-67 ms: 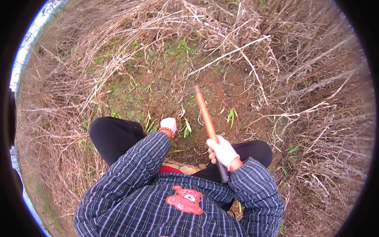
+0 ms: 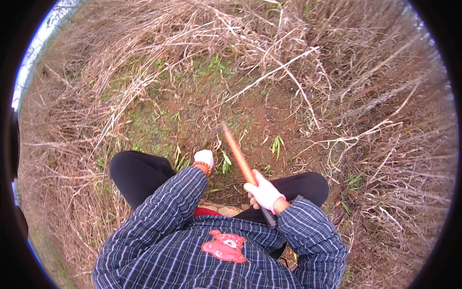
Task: The person uses a sickle to cut and pull dry branches and vines from a dense thicket. They repeatedly gather cut material with one hand and swing the sickle with the other, clearing a patch of ground. Another person is visible in the background also clearing vegetation.
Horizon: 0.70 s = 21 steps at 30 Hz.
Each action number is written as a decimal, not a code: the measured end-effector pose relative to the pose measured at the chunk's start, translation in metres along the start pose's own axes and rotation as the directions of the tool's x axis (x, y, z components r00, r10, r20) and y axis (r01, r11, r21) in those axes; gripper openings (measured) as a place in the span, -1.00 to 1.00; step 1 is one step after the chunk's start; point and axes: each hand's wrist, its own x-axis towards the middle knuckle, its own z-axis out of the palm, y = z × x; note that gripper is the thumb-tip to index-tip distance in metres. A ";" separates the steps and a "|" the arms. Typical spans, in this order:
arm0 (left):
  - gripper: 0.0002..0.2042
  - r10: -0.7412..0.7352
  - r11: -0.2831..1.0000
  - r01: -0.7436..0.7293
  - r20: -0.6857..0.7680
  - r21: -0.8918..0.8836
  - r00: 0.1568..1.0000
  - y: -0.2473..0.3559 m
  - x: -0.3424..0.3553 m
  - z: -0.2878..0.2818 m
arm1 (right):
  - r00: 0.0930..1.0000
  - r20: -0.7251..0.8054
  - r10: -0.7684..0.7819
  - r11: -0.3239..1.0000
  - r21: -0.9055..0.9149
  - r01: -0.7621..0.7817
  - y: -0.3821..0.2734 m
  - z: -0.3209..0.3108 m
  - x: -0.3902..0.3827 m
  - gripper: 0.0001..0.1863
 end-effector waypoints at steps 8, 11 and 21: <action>-0.73 0.043 0.997 -0.044 0.019 0.063 0.999 0.021 -0.003 -0.010 | 0.996 0.020 0.083 0.994 -0.073 -0.081 0.045 0.014 0.001 -0.19; -0.72 0.065 0.984 -0.072 0.050 0.161 0.997 0.038 -0.021 -0.043 | 0.992 -0.037 0.117 0.989 -0.081 -0.120 0.051 0.015 -0.040 -0.17; -0.73 0.319 0.902 -0.429 -0.745 0.049 0.585 0.122 -0.065 -0.362 | 0.947 -0.268 -0.175 0.894 0.359 0.267 0.002 -0.015 -0.206 -0.21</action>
